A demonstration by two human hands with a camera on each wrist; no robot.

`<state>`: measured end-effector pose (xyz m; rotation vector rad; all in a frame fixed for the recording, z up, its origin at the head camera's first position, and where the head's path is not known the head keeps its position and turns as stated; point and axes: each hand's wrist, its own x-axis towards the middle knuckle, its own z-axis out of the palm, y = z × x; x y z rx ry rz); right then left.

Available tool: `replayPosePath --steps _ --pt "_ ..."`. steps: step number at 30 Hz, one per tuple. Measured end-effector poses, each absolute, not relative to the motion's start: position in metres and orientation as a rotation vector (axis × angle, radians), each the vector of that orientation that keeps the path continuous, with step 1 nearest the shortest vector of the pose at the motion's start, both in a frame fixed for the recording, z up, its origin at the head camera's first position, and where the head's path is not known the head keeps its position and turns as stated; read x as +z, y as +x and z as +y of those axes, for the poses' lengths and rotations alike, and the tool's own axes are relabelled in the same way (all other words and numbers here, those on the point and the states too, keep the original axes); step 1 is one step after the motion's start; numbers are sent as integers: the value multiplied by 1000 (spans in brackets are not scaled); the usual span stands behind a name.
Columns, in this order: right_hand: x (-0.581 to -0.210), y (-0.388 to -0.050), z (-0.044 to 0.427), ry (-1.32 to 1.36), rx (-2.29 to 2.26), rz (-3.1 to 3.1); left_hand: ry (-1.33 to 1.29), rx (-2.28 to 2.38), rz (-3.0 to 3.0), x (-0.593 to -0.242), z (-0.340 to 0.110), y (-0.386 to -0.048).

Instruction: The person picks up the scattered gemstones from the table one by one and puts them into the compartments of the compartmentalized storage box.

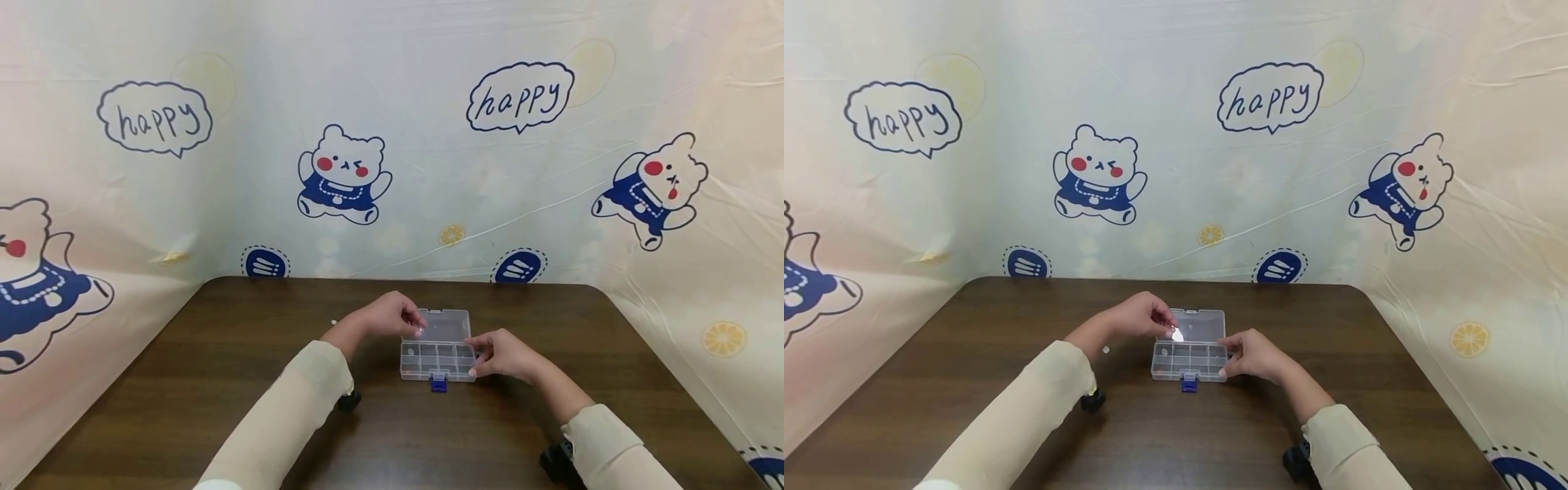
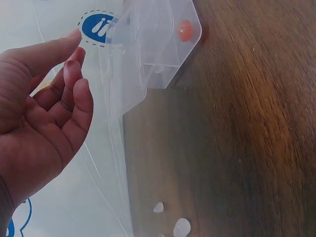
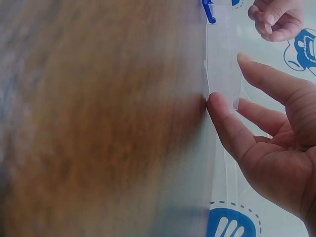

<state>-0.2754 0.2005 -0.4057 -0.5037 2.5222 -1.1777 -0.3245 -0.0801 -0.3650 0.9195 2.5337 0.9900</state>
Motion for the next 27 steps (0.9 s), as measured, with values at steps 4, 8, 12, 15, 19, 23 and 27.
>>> replayPosePath --steps 4,8,12,15,19,23,27 --pt "-404 -277 201 -509 -1180 2536 933 979 2530 -366 -75 -328" --pt "-405 -277 201 -499 -1172 2533 934 944 2523 -368 -70 -331" --pt "-407 -277 201 -500 -1169 2516 921 904 2509 -369 -66 -332" --pt "-407 -277 200 -514 -1179 2512 924 849 2515 -370 -62 -333" --pt "-408 -277 200 -522 -1186 2511 959 750 2519 -371 -57 -335" --pt "-408 -276 200 -515 -1190 2508 1004 660 2526 -372 -52 -335" --pt "-408 -275 200 -522 -1189 2515 1043 617 2538 -375 -48 -334"
